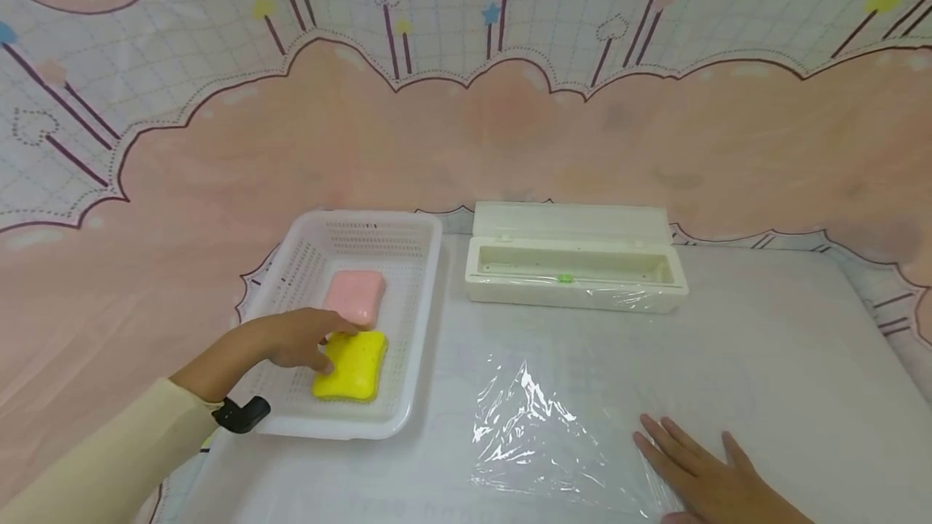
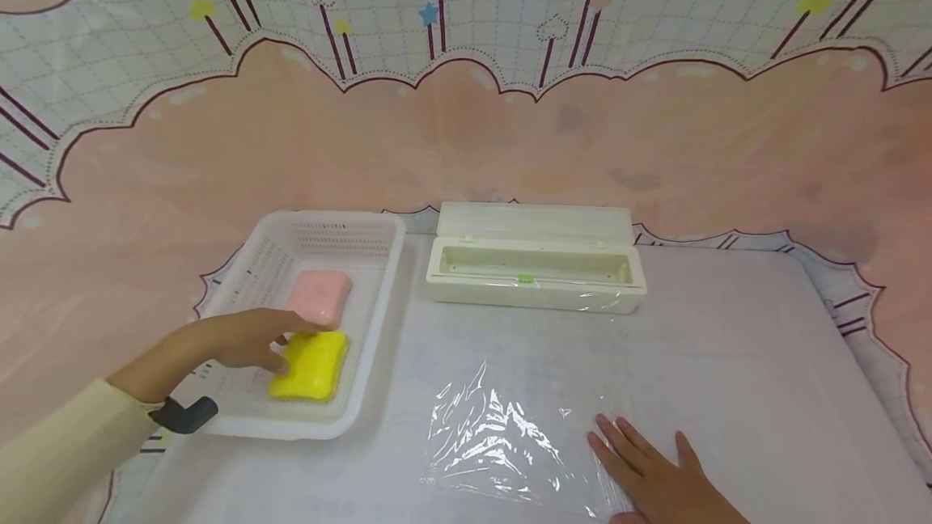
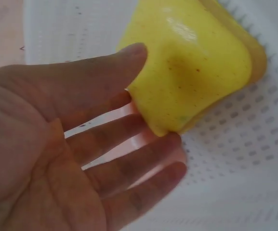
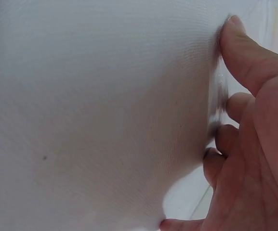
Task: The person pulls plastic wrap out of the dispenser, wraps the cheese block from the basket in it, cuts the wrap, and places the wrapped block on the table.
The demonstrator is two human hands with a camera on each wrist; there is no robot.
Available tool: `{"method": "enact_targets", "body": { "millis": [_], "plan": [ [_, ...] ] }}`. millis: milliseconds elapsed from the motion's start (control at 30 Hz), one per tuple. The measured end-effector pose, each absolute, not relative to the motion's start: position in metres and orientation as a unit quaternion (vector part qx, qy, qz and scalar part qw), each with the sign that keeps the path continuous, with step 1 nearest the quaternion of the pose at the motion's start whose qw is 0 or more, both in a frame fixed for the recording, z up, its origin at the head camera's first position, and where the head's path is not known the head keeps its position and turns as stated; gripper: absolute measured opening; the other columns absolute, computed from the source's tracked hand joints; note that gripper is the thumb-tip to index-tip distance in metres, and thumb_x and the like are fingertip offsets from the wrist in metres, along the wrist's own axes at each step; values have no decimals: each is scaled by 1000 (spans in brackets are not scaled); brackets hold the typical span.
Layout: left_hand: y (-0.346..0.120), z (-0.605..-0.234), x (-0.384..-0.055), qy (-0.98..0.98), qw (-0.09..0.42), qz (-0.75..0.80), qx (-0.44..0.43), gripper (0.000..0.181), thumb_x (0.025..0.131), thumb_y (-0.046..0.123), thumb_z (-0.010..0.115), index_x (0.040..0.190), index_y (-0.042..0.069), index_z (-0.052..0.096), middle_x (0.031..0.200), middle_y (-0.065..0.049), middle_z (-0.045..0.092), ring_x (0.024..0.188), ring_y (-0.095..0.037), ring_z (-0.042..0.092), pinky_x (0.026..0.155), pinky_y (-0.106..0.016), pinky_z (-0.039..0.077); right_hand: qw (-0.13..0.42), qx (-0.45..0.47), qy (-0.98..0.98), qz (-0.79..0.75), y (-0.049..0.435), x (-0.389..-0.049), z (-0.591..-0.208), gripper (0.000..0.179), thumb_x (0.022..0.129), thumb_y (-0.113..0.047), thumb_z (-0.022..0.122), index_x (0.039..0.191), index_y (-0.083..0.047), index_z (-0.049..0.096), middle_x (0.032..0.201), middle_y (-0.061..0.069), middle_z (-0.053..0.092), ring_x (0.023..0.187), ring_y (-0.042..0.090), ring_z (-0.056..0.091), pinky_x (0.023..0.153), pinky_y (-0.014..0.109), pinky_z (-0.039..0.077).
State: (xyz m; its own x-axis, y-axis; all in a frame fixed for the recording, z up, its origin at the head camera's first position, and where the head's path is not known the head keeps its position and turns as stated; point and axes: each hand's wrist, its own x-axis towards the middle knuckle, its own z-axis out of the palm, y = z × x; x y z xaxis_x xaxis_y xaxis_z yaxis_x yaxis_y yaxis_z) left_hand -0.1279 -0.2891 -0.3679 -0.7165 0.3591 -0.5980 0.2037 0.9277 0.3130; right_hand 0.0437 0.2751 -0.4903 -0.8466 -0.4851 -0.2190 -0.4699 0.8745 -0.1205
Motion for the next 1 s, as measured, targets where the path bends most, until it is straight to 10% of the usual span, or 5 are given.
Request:
{"method": "enact_targets", "body": {
  "millis": [133, 433, 667, 1000],
  "plan": [
    [-289, -376, -137, 916, 349, 106, 169, 55, 88, 16, 78, 139, 9, 59, 138, -15, 61, 109, -29, 64, 100, -55, 53, 141, -240, 960, -27, 274, 43, -487, 90, 85, -88, 37, 161, -42, 24, 168, -10, 28, 158, 18, 15, 98, 87, 27],
    [-285, -381, -146, 919, 344, 81, 172, 53, 86, 18, 80, 135, 4, 63, 123, -10, 68, 110, -29, 62, 107, -55, 48, 116, -249, 960, -45, 276, 46, -486, 87, 87, -84, 41, 161, -41, 25, 168, -8, 29, 143, -14, -26, 96, 86, 31],
    [-287, -379, -146, 923, 331, 84, 179, 41, 80, 20, 86, 116, 14, 68, 102, -1, 64, 94, -21, 57, 93, -45, 57, 119, -257, 959, -31, 275, 45, -488, 88, 87, -83, 43, 161, -37, 28, 167, -5, 32, 149, 23, 32, 95, 87, 31],
    [-299, -365, -129, 920, 294, 167, 196, 18, 88, 24, 79, 100, 23, 65, 99, 4, 66, 91, -18, 57, 77, -32, 56, 140, -251, 957, -35, 273, 44, -488, 89, 87, -84, 41, 161, -37, 26, 168, -4, 30, 148, 32, 38, 95, 88, 28]
  ]
}}
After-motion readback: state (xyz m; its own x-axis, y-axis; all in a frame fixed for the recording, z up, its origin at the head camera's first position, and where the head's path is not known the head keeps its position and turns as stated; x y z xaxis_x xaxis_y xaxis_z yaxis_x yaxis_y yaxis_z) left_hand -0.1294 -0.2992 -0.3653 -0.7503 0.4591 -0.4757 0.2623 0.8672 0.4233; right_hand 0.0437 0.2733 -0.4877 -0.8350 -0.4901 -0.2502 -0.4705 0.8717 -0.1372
